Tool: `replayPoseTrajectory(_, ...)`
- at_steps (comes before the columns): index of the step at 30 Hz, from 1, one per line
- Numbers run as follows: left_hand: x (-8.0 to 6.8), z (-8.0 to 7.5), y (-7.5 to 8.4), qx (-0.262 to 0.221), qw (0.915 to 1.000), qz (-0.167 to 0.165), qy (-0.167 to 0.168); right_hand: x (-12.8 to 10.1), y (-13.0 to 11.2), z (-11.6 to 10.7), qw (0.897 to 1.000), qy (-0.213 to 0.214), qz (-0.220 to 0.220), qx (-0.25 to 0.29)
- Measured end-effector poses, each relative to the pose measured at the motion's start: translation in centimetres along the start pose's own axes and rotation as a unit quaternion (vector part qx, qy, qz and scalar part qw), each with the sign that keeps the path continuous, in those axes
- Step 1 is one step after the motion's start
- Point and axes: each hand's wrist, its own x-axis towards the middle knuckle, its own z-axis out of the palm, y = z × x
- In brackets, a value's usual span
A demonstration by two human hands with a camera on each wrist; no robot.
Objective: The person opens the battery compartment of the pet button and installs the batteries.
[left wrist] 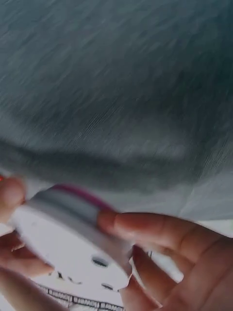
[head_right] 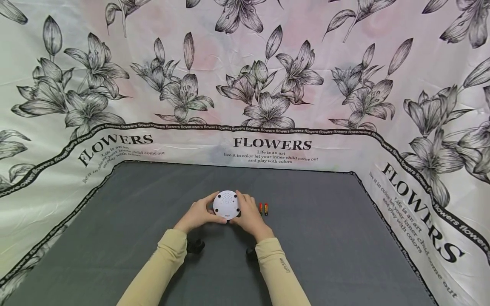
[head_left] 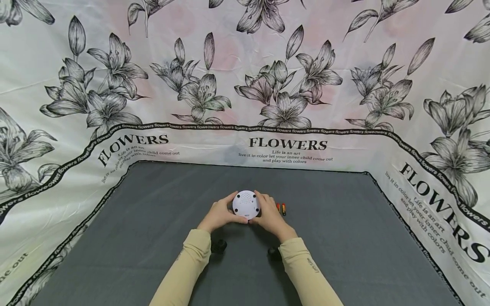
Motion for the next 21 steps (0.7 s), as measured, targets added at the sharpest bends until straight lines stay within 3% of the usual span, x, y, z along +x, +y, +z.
replayPoseTrajectory(8,-0.2,0.4,-1.5,0.022,0.9984,0.046,-0.023,-0.7,0.3,-0.1,0.995,-0.035,0.045,0.083)
replayPoseTrajectory(12,-0.2,0.9,-2.0,-0.025,0.9974,0.06,-0.032,-0.9,0.3,-0.1,0.993,-0.037,0.048,0.101)
replayPoseTrajectory(16,-0.9,0.9,-1.1,-0.082,0.9932,0.075,-0.036,-1.0,0.3,0.0,0.99,-0.045,0.043,0.124)
replayPoseTrajectory(19,-1.5,0.7,-0.2,-0.104,0.9914,0.072,-0.035,-1.0,0.4,0.0,0.99,-0.055,0.044,0.123)
replayPoseTrajectory(21,-1.4,0.9,-0.5,-0.11,0.9911,0.068,-0.032,-1.1,0.4,0.1,0.99,-0.061,0.046,0.12)
